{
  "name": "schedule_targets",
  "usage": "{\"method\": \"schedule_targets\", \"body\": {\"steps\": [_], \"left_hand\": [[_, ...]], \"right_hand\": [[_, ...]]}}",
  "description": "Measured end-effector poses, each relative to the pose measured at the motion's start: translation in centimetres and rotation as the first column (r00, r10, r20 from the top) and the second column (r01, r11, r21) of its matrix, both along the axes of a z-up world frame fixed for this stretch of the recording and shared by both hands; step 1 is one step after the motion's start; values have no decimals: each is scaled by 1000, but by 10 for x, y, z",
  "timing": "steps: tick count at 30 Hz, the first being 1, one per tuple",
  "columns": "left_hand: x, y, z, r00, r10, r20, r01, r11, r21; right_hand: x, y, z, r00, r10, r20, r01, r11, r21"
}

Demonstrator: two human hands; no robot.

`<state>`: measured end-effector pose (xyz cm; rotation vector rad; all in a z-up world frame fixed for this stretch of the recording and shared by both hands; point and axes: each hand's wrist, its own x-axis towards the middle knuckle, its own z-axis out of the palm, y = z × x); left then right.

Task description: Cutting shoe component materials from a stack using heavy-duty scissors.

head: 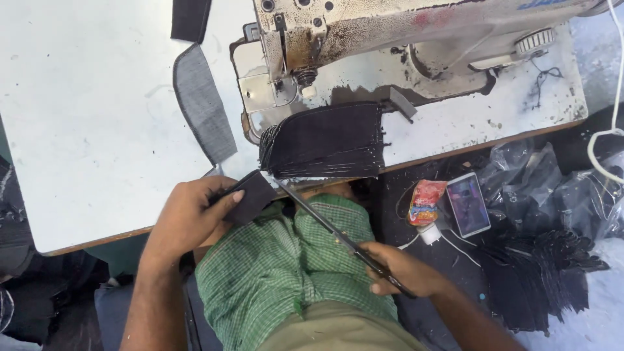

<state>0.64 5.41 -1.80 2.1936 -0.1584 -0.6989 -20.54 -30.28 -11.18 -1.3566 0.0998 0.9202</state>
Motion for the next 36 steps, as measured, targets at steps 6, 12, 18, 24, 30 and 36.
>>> {"method": "schedule_targets", "body": {"steps": [6,12,18,24,30,36], "left_hand": [[-2,3,-8,994,-74,75,75,997,-4],[-5,5,10,992,-73,-106,91,982,167],[-38,-20,37,826,-553,105,513,817,265],[-11,-13,4,723,-667,179,687,723,-78],[3,22,-3,782,-619,80,491,690,532],[-15,-26,32,947,-306,103,271,927,261]], "right_hand": [[29,25,-3,994,21,105,-13,996,-83],[37,37,6,990,-95,107,99,995,-28],[58,79,24,896,-292,335,290,955,59],[66,115,33,847,-461,266,409,883,229],[75,72,47,705,-509,494,540,837,90],[142,28,12,256,-422,870,839,544,17]]}}
